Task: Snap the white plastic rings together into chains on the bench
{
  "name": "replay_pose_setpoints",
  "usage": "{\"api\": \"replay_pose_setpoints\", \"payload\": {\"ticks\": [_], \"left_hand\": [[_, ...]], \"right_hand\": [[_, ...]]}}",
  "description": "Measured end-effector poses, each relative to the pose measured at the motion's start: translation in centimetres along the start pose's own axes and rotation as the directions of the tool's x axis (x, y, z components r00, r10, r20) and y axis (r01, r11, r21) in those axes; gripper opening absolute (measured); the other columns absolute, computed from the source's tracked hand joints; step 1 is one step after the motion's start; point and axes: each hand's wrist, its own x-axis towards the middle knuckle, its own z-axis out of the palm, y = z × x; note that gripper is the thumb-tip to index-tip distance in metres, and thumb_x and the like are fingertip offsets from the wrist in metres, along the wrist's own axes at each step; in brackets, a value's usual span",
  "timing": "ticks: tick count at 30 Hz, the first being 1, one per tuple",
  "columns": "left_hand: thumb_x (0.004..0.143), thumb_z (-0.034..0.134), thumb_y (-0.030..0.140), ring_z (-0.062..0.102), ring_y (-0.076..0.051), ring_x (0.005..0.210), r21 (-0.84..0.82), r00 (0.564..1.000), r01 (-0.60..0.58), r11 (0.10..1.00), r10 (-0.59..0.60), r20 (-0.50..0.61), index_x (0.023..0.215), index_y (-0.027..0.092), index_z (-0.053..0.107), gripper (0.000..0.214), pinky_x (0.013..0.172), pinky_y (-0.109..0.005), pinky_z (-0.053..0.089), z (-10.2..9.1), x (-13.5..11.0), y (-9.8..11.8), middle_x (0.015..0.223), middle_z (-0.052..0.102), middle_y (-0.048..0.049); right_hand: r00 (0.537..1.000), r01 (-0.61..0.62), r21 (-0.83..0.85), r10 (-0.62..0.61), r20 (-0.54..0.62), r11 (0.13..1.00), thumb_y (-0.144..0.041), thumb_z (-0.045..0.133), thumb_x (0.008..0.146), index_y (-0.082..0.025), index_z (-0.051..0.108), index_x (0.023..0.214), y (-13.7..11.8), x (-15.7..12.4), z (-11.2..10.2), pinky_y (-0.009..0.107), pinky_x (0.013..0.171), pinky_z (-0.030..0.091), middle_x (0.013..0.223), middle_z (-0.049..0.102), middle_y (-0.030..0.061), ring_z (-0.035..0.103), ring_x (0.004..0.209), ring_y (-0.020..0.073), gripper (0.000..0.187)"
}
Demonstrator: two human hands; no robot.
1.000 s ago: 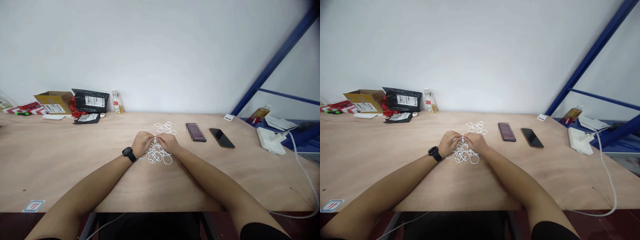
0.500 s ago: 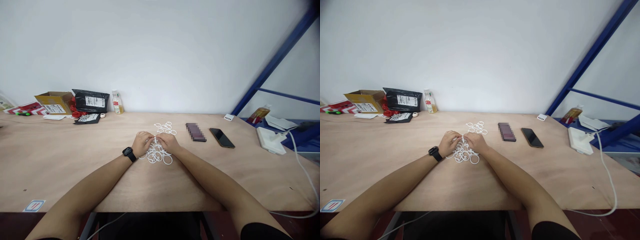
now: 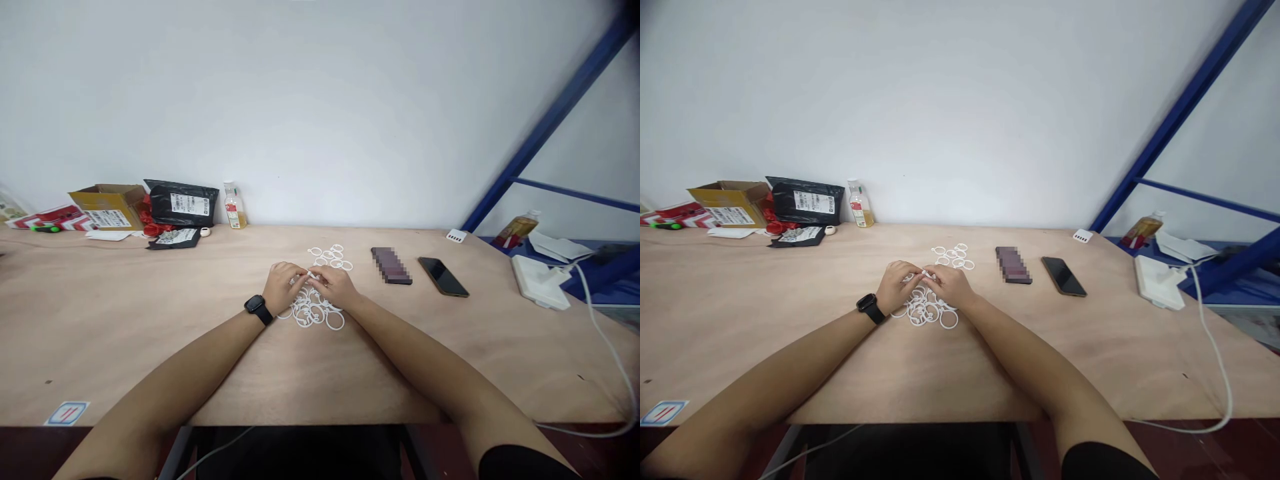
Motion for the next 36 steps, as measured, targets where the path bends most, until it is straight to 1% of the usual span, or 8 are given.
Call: {"api": "replay_pose_setpoints", "payload": {"ticks": [5, 11, 15, 18, 23, 27, 31, 36], "left_hand": [[0.091, 0.056, 0.034, 0.060, -0.021, 0.094, 0.055, 0.996, 0.069, 0.996, -0.072, 0.053, 0.097, 0.023, 0.066, 0.016, 0.088, -0.040, 0.039, 0.3, -0.1, -0.1, 0.096, 0.070, -0.0046], [0.084, 0.061, 0.036, 0.055, -0.027, 0.103, 0.158, 0.960, 0.181, 0.971, -0.209, 0.186, 0.089, 0.028, 0.073, 0.015, 0.091, -0.048, 0.036, 1.3, -0.7, -0.7, 0.104, 0.068, -0.0050], [0.085, 0.059, 0.035, 0.054, -0.028, 0.104, 0.147, 0.963, 0.181, 0.972, -0.206, 0.176, 0.087, 0.028, 0.073, 0.016, 0.091, -0.048, 0.036, 1.6, -0.9, -1.0, 0.105, 0.069, -0.0057], [0.085, 0.057, 0.032, 0.056, -0.027, 0.103, 0.139, 0.961, 0.184, 0.973, -0.208, 0.182, 0.086, 0.028, 0.073, 0.016, 0.090, -0.048, 0.036, 1.5, -0.9, -0.9, 0.105, 0.070, -0.0051], [0.085, 0.055, 0.028, 0.058, -0.025, 0.095, 0.143, 0.951, 0.203, 0.969, -0.230, 0.207, 0.083, 0.028, 0.073, 0.018, 0.088, -0.047, 0.035, 1.3, -0.7, -0.7, 0.095, 0.071, -0.0034], [0.082, 0.055, 0.023, 0.059, -0.024, 0.092, 0.140, 0.958, 0.191, 0.972, -0.215, 0.187, 0.086, 0.027, 0.073, 0.019, 0.090, -0.046, 0.036, 1.3, -0.7, -0.7, 0.092, 0.071, -0.0043], [0.080, 0.056, 0.019, 0.060, -0.024, 0.094, 0.119, 0.963, 0.190, 0.975, -0.209, 0.172, 0.091, 0.025, 0.071, 0.020, 0.093, -0.046, 0.035, 1.3, -0.7, -0.8, 0.095, 0.071, -0.0040], [0.087, 0.055, 0.022, 0.062, -0.021, 0.097, 0.046, 0.982, 0.146, 0.988, -0.150, 0.113, 0.100, 0.026, 0.067, 0.019, 0.097, -0.044, 0.033, 0.7, -0.4, -0.6, 0.099, 0.071, -0.0028]], "right_hand": [[0.999, -0.017, -0.031, 0.016, -0.047, 0.999, -0.032, 0.052, 0.095, -0.023, 0.067, 0.109, 0.9, 0.0, 0.4, 0.030, 0.078, 0.049, 0.094, 0.072, 0.0049, 0.066, 0.083, 0.0178, 0.022], [0.963, -0.213, -0.089, 0.193, -0.189, 0.973, -0.024, 0.055, 0.090, -0.023, 0.069, 0.105, 3.6, 0.0, -0.1, 0.032, 0.078, 0.051, 0.098, 0.071, 0.0049, 0.065, 0.086, 0.0196, 0.020], [0.938, -0.301, -0.133, 0.269, -0.218, 0.944, -0.020, 0.059, 0.084, -0.024, 0.069, 0.107, 5.1, 0.0, -0.4, 0.034, 0.078, 0.052, 0.108, 0.066, 0.0059, 0.063, 0.093, 0.0216, 0.026], [0.931, -0.333, -0.137, 0.302, -0.204, 0.933, -0.021, 0.062, 0.082, -0.024, 0.069, 0.105, 5.1, 0.0, -0.3, 0.034, 0.075, 0.053, 0.112, 0.062, 0.0062, 0.063, 0.090, 0.0204, 0.025], [0.985, -0.172, -0.083, 0.169, -0.037, 0.982, -0.021, 0.062, 0.084, -0.024, 0.069, 0.102, 3.3, -0.1, 0.1, 0.030, 0.079, 0.052, 0.108, 0.064, 0.0055, 0.063, 0.092, 0.0179, 0.020], [0.995, -0.029, -0.046, 0.033, 0.098, 0.999, -0.023, 0.062, 0.086, -0.024, 0.067, 0.108, 2.1, 0.0, 0.4, 0.029, 0.081, 0.051, 0.110, 0.065, 0.0051, 0.062, 0.097, 0.0174, 0.023], [0.985, -0.001, -0.032, 0.006, 0.175, 0.999, -0.023, 0.064, 0.085, -0.024, 0.065, 0.111, 1.9, 0.1, 0.4, 0.028, 0.075, 0.050, 0.111, 0.065, 0.0050, 0.063, 0.089, 0.0160, 0.027], [0.983, -0.025, -0.023, 0.029, 0.181, 0.999, -0.026, 0.066, 0.084, -0.023, 0.064, 0.113, 2.1, 0.0, 0.3, 0.027, 0.073, 0.048, 0.105, 0.067, 0.0045, 0.062, 0.081, 0.0150, 0.029]]}}
